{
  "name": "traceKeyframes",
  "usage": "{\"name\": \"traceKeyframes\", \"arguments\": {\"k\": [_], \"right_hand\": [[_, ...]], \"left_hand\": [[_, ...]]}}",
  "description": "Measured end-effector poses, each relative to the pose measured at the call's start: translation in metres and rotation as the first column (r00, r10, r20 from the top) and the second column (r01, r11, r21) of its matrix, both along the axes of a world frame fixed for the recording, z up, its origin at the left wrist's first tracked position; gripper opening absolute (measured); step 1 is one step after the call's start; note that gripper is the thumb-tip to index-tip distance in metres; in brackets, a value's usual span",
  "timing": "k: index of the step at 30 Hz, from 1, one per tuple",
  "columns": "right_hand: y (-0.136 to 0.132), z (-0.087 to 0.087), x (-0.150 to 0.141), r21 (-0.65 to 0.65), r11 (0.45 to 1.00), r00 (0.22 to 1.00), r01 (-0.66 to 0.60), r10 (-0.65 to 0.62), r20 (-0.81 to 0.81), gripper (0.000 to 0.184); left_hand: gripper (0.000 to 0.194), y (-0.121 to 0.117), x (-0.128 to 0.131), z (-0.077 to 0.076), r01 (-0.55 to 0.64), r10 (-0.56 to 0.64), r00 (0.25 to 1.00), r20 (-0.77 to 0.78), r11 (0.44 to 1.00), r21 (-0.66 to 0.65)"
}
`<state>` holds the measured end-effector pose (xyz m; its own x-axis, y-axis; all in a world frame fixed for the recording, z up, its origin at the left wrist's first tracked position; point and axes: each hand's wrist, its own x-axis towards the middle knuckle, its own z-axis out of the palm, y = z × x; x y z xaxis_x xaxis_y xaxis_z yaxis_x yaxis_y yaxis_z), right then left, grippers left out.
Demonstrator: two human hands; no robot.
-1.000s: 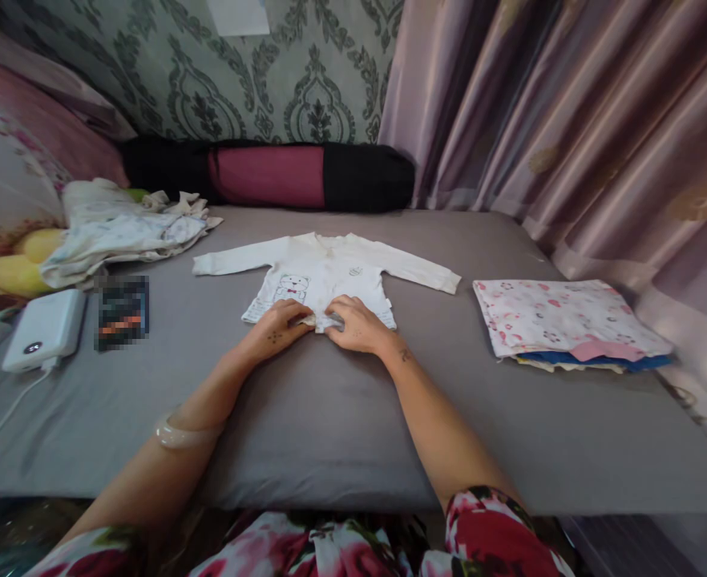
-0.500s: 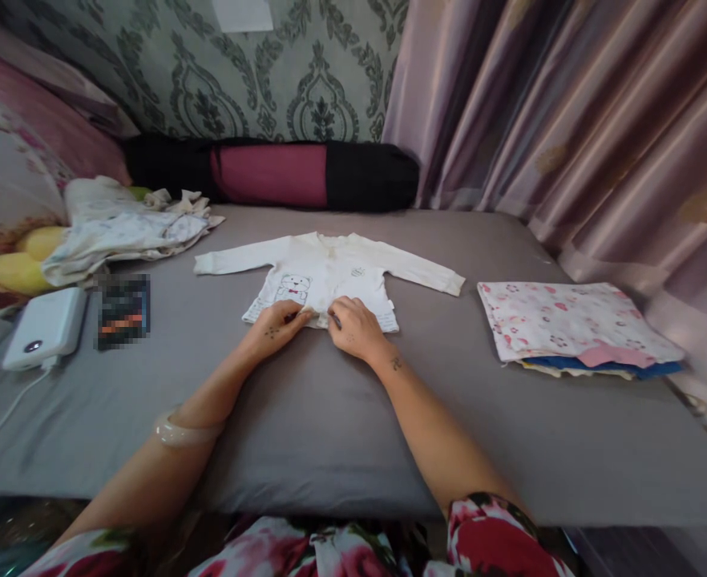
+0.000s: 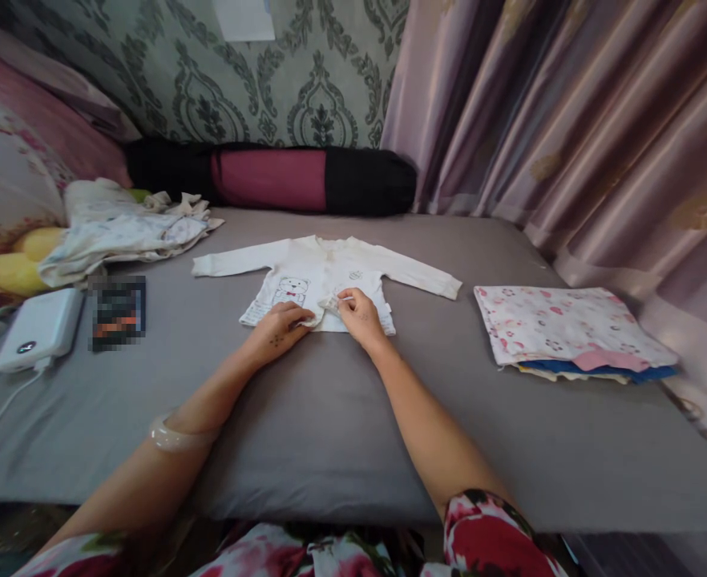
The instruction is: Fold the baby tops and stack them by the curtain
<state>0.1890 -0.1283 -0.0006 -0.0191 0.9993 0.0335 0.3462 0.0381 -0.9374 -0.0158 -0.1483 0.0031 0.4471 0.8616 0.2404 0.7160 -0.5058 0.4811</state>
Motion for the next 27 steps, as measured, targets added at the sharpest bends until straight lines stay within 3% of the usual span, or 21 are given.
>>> {"name": "traceKeyframes", "arguments": {"k": [6,11,15,19,21,23,27], "right_hand": [[-0.007,0.010,-0.003,0.022,0.999,0.999,-0.043,0.042,0.024,0.019],[-0.008,0.011,-0.008,-0.047,0.989,0.990,-0.141,0.139,-0.028,0.017],[-0.011,0.012,-0.004,-0.014,0.966,0.963,-0.260,0.260,0.071,0.018],[-0.017,0.020,0.004,0.005,0.868,0.826,-0.497,0.471,0.309,0.062],[-0.020,0.023,0.005,0.013,0.837,0.760,-0.546,0.490,0.427,0.074],[-0.021,0.024,0.004,0.036,0.844,0.748,-0.536,0.454,0.485,0.062],[-0.017,0.020,0.000,0.091,0.903,0.816,-0.420,0.332,0.474,0.025]], "left_hand": [[0.028,-0.006,0.011,0.005,0.028,-0.025,0.999,-0.023,0.991,0.134],[0.025,-0.010,0.013,0.008,0.077,-0.063,0.990,-0.124,0.991,0.109],[0.023,-0.012,0.011,0.010,0.077,-0.061,0.984,-0.167,0.993,0.093],[0.018,-0.012,0.009,0.013,0.101,-0.089,0.986,-0.144,0.992,0.076],[0.017,-0.012,0.009,0.013,0.099,-0.091,0.989,-0.120,0.993,0.061],[0.020,-0.011,0.009,0.013,0.081,-0.077,0.994,-0.081,0.996,0.041],[0.025,-0.010,0.008,0.010,0.045,-0.045,0.998,-0.032,0.999,0.012]]}}
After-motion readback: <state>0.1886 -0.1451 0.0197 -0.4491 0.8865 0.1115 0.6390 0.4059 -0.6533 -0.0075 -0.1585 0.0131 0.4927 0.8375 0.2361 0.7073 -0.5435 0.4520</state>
